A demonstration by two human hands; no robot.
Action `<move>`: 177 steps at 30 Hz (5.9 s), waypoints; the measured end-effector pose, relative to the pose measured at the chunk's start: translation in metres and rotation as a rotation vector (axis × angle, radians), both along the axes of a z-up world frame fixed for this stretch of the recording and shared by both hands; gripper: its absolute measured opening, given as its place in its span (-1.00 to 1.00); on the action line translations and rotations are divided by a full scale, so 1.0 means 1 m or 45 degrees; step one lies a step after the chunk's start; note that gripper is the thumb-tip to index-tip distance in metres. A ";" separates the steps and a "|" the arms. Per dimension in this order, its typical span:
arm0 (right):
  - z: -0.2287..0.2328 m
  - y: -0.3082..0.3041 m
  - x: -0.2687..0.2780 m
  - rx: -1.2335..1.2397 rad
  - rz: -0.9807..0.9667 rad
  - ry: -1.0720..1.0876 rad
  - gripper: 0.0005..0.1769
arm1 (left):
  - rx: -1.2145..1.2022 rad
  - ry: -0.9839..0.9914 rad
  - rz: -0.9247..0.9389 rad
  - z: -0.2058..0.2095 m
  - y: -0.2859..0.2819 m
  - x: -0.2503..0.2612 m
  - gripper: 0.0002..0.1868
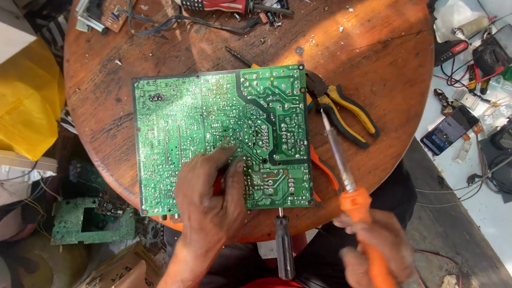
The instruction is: The person uses a soldering iron to work on a green circuit board placed on a wooden table. They flip the board over to inspect the other side and use pliers to cut a wire before resuming soldering.
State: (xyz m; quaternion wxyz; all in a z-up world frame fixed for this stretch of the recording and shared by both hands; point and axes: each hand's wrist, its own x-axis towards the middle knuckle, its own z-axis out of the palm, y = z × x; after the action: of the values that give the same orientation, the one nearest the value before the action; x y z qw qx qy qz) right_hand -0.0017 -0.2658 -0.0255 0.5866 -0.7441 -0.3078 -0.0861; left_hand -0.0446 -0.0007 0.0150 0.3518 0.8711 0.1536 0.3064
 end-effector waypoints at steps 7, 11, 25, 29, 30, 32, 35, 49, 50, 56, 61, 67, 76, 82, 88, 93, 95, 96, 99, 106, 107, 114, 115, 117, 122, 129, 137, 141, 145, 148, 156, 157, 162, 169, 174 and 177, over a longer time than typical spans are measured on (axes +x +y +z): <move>-0.009 0.014 -0.057 -0.260 0.100 -0.256 -0.15 | 0.522 0.212 -0.331 0.004 0.000 -0.051 -0.42; -0.004 0.033 -0.061 -0.329 0.062 -0.373 -0.24 | 0.913 0.563 -0.187 0.001 -0.003 -0.039 -0.30; -0.011 0.039 -0.074 -0.102 0.143 -0.466 -0.33 | 1.220 0.557 -0.064 -0.002 -0.025 -0.019 -0.14; -0.019 0.038 -0.078 -0.097 0.106 -0.461 -0.32 | 1.297 0.440 0.027 -0.003 -0.024 -0.012 -0.73; -0.020 0.038 -0.077 -0.096 0.091 -0.454 -0.33 | 1.315 0.436 0.028 -0.001 -0.024 -0.011 -0.74; -0.028 0.036 -0.080 -0.101 0.058 -0.427 -0.33 | 1.315 0.426 0.003 -0.005 -0.019 -0.011 -0.74; -0.042 0.037 -0.085 -0.106 0.001 -0.399 -0.33 | 1.306 0.425 -0.035 -0.003 -0.016 -0.010 -0.75; -0.011 0.032 -0.072 0.050 0.035 -0.457 -0.31 | 1.059 0.551 -0.198 0.022 0.002 -0.009 -0.34; -0.003 0.032 -0.068 0.131 0.050 -0.434 -0.37 | 1.032 0.576 -0.216 0.027 0.007 -0.010 -0.34; -0.003 0.002 -0.068 0.133 -0.044 -0.326 -0.48 | 0.958 0.568 -0.355 0.071 0.055 -0.003 -0.52; -0.003 -0.016 -0.075 0.055 -0.134 -0.348 -0.52 | 0.874 0.914 -0.421 0.136 0.078 0.016 -0.78; -0.014 -0.032 -0.084 -0.025 -0.151 -0.254 -0.54 | 1.025 1.102 -0.506 0.169 0.093 0.037 -0.69; -0.017 -0.039 -0.086 -0.077 -0.105 -0.180 -0.57 | 0.676 1.342 -0.474 0.194 0.094 0.048 -0.83; -0.016 -0.035 -0.083 -0.104 -0.124 -0.169 -0.58 | 0.480 1.243 -0.641 0.154 0.160 0.054 -0.82; -0.014 -0.026 -0.077 -0.097 -0.091 -0.162 -0.59 | -0.509 1.227 -0.008 0.157 0.162 0.056 -0.66; -0.010 -0.026 -0.075 -0.112 -0.073 -0.154 -0.61 | 0.010 1.075 -0.854 0.157 0.175 0.048 -0.81; -0.007 -0.025 -0.075 -0.108 -0.072 -0.139 -0.61 | 0.369 1.022 -0.940 0.146 0.179 0.050 -0.85; -0.006 -0.025 -0.076 -0.104 -0.071 -0.128 -0.61 | 0.729 0.952 -1.019 0.140 0.180 0.050 -0.84; -0.009 -0.026 -0.076 -0.117 -0.078 -0.124 -0.60 | 0.885 0.954 -0.872 0.140 0.176 0.034 -0.82; -0.014 -0.029 -0.079 -0.079 -0.059 -0.080 -0.60 | 0.720 1.273 -0.657 0.164 0.128 0.017 -0.86; -0.016 -0.030 -0.079 -0.101 -0.062 -0.077 -0.59 | 0.739 1.120 -0.734 0.159 0.128 0.011 -0.88; -0.010 -0.029 -0.079 -0.108 -0.046 -0.088 -0.58 | 0.800 0.831 -0.719 0.133 0.119 -0.009 -0.81; -0.011 -0.030 -0.080 -0.111 -0.047 -0.089 -0.58 | 0.797 0.828 -0.721 0.130 0.120 -0.008 -0.81; -0.012 -0.030 -0.081 -0.111 -0.031 -0.074 -0.58 | 0.812 0.810 -0.728 0.125 0.122 -0.008 -0.78; -0.015 -0.031 -0.082 -0.102 -0.023 -0.080 -0.58 | 0.735 0.638 -0.666 0.093 0.095 -0.025 -0.79; -0.017 -0.035 -0.080 -0.123 -0.016 -0.127 -0.56 | 0.766 0.428 -0.294 -0.019 0.029 -0.063 -0.50; -0.014 -0.025 -0.079 -0.129 -0.002 -0.102 -0.56 | 0.780 0.370 -0.211 -0.036 -0.001 -0.065 -0.65; -0.015 -0.017 -0.084 -0.092 0.024 -0.109 -0.52 | 0.811 0.380 -0.212 -0.036 -0.013 -0.071 -0.52; -0.018 -0.005 -0.086 -0.071 0.034 -0.121 -0.49 | 0.766 0.416 -0.206 -0.036 -0.019 -0.075 -0.48; -0.021 -0.001 -0.084 -0.091 0.080 -0.175 -0.50 | 0.651 0.429 -0.263 -0.030 -0.018 -0.078 -0.47; -0.050 -0.012 -0.093 -0.192 0.082 -0.176 -0.53 | -0.137 0.416 -0.348 -0.001 -0.011 -0.078 -0.66; -0.040 -0.009 -0.090 -0.200 0.082 -0.173 -0.53 | -0.145 0.417 -0.349 -0.001 -0.014 -0.079 -0.66; -0.001 0.015 -0.065 0.058 0.109 -0.082 -0.61 | -0.288 -0.061 -0.637 -0.001 -0.045 -0.079 -0.91; 0.028 0.039 -0.054 0.316 0.286 0.297 -0.60 | -0.149 -0.127 -0.679 0.020 -0.066 -0.063 -0.90; 0.029 0.033 -0.048 0.161 0.283 0.260 -0.60 | -0.100 -0.113 -0.635 0.019 -0.060 -0.062 -0.93; 0.026 0.033 -0.048 0.129 0.276 0.224 -0.57 | -0.069 -0.049 -0.637 0.017 -0.057 -0.063 -0.91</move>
State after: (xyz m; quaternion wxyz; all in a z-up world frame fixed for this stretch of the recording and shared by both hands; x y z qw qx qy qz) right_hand -0.0492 -0.2330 0.0005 0.6540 -0.6806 -0.3291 0.0278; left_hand -0.1080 -0.0574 0.0318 0.4429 0.8662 -0.0653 0.2221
